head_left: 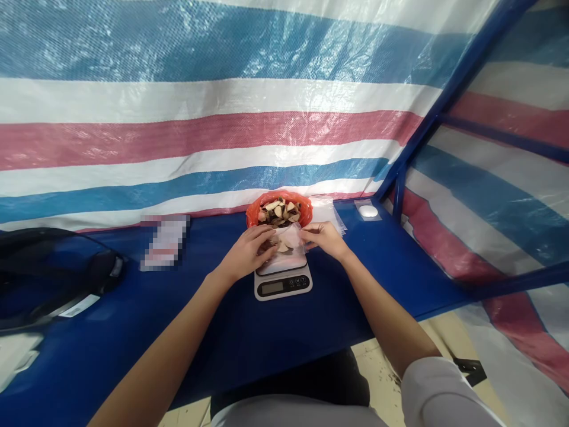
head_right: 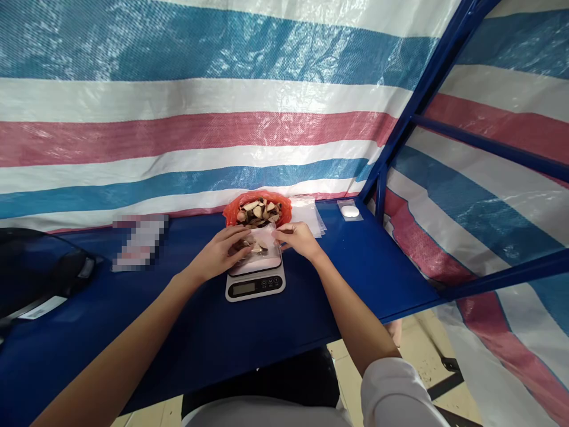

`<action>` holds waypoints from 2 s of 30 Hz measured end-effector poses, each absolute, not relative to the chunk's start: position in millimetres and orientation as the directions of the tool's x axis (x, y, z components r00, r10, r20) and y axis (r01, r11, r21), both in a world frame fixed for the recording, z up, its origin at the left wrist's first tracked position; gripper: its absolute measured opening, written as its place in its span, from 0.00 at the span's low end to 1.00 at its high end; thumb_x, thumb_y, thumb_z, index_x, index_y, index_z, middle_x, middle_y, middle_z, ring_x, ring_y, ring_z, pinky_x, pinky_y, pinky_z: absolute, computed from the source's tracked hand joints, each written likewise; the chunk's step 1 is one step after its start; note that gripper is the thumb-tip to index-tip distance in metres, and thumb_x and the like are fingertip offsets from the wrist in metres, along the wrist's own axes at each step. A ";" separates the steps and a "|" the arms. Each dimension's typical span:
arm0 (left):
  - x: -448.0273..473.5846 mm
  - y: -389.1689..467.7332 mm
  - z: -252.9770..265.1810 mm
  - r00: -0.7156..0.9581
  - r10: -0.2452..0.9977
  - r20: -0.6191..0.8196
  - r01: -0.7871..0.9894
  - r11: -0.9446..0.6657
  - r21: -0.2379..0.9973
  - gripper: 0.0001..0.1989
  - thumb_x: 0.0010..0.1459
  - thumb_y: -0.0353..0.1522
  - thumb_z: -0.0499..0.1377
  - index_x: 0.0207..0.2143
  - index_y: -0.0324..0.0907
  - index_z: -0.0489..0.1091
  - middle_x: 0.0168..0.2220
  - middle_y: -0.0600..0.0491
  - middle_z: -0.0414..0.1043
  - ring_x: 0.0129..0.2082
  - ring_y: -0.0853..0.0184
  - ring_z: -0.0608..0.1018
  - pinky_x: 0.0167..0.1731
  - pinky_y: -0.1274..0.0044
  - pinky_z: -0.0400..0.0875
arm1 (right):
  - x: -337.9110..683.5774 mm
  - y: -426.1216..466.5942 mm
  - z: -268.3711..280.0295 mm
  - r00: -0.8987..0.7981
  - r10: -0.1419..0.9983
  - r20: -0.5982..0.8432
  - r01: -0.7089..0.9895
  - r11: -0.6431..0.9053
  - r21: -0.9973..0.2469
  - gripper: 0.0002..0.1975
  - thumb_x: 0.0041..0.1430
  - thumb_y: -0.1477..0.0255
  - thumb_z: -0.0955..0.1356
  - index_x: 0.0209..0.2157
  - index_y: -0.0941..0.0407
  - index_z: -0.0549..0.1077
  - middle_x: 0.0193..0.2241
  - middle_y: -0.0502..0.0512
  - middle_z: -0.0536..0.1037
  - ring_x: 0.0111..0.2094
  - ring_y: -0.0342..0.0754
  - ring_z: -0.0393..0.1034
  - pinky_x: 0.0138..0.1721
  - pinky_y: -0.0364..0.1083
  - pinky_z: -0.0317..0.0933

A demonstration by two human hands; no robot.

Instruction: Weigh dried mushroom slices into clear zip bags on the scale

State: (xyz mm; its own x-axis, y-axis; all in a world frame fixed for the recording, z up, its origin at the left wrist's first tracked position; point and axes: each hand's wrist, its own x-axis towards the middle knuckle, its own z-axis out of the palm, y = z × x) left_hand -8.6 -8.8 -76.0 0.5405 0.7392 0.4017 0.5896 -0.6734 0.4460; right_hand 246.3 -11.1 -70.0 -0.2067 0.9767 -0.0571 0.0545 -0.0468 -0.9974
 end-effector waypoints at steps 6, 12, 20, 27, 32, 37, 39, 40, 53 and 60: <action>-24.2 -20.3 -82.8 0.486 0.725 0.488 0.658 -0.672 0.341 0.23 0.66 0.43 0.55 0.60 0.43 0.70 0.61 0.41 0.71 0.63 0.52 0.71 0.67 0.51 0.57 | 263.3 -15.2 -63.8 -0.120 0.990 0.079 0.362 0.118 -0.925 0.18 0.55 0.55 0.73 0.36 0.56 0.81 0.33 0.54 0.84 0.34 0.50 0.79 0.35 0.46 0.74; -19.2 -23.9 -95.4 0.506 0.721 0.474 0.690 -0.668 0.279 0.26 0.69 0.43 0.51 0.61 0.38 0.68 0.61 0.39 0.71 0.63 0.51 0.71 0.65 0.55 0.64 | 241.9 -33.5 -48.2 -0.205 0.875 0.438 0.786 0.414 -0.459 0.12 0.66 0.62 0.68 0.46 0.49 0.80 0.50 0.51 0.82 0.48 0.52 0.79 0.50 0.48 0.72; -13.8 -24.6 -97.1 0.463 0.772 0.436 0.705 -0.618 0.347 0.27 0.68 0.45 0.51 0.61 0.38 0.69 0.62 0.40 0.69 0.63 0.51 0.71 0.64 0.59 0.67 | 228.4 -30.7 -78.1 -0.507 0.753 0.419 0.768 0.615 -0.178 0.18 0.69 0.65 0.66 0.57 0.50 0.76 0.58 0.54 0.77 0.57 0.53 0.74 0.57 0.49 0.69; -30.6 -24.9 -92.5 0.363 0.774 0.519 0.698 -0.595 0.399 0.26 0.69 0.47 0.51 0.58 0.40 0.72 0.60 0.42 0.72 0.61 0.55 0.73 0.63 0.61 0.68 | 252.0 -27.0 -75.6 -0.419 0.756 0.503 0.673 0.631 -0.386 0.18 0.69 0.61 0.65 0.55 0.50 0.77 0.56 0.53 0.78 0.59 0.51 0.72 0.61 0.50 0.67; -56.2 -25.0 -103.2 0.270 0.826 0.495 0.813 -0.470 0.342 0.25 0.69 0.44 0.49 0.57 0.38 0.73 0.58 0.40 0.74 0.60 0.53 0.75 0.64 0.58 0.65 | 278.7 -29.3 -91.2 -0.271 0.809 0.522 0.775 0.505 -0.380 0.17 0.70 0.62 0.64 0.53 0.50 0.78 0.55 0.54 0.79 0.61 0.54 0.71 0.60 0.53 0.68; -63.2 -36.8 -112.0 0.278 0.912 0.302 0.928 -0.336 0.160 0.28 0.67 0.43 0.49 0.64 0.41 0.68 0.66 0.43 0.66 0.68 0.46 0.65 0.67 0.52 0.56 | 292.7 -32.4 -113.9 -0.361 0.874 0.325 0.886 0.430 -0.173 0.22 0.70 0.61 0.63 0.60 0.53 0.73 0.64 0.58 0.70 0.68 0.61 0.59 0.68 0.63 0.55; -60.7 -41.1 -110.6 0.268 0.936 0.228 0.947 -0.299 0.115 0.29 0.67 0.44 0.49 0.66 0.42 0.65 0.69 0.45 0.61 0.69 0.45 0.61 0.68 0.52 0.54 | 293.2 -33.2 -119.8 -0.366 0.893 0.262 0.897 0.414 -0.154 0.23 0.71 0.61 0.61 0.63 0.53 0.70 0.67 0.58 0.66 0.70 0.61 0.55 0.68 0.63 0.53; -59.4 -42.5 -109.4 0.262 0.944 0.198 0.953 -0.286 0.102 0.29 0.68 0.44 0.48 0.66 0.43 0.65 0.69 0.46 0.60 0.70 0.45 0.60 0.68 0.52 0.53 | 293.1 -33.3 -121.7 -0.365 0.899 0.244 0.900 0.408 -0.155 0.24 0.72 0.61 0.61 0.64 0.52 0.69 0.68 0.58 0.64 0.70 0.60 0.54 0.69 0.63 0.53; -57.9 -44.2 -109.0 0.251 0.953 0.169 0.958 -0.269 0.095 0.30 0.68 0.44 0.48 0.68 0.44 0.62 0.70 0.47 0.57 0.71 0.48 0.58 0.69 0.53 0.52 | 294.6 -32.0 -125.2 -0.379 0.902 0.208 0.894 0.415 -0.167 0.27 0.73 0.59 0.57 0.67 0.53 0.65 0.69 0.59 0.62 0.71 0.58 0.52 0.70 0.63 0.49; -63.9 -39.0 -122.4 0.262 0.925 0.274 0.932 -0.316 0.176 0.29 0.66 0.46 0.50 0.65 0.47 0.67 0.68 0.46 0.61 0.69 0.45 0.61 0.66 0.49 0.54 | 295.0 -32.2 -127.6 -0.377 0.891 0.255 0.881 0.430 -0.199 0.25 0.72 0.60 0.59 0.65 0.50 0.67 0.68 0.58 0.64 0.70 0.59 0.54 0.69 0.64 0.50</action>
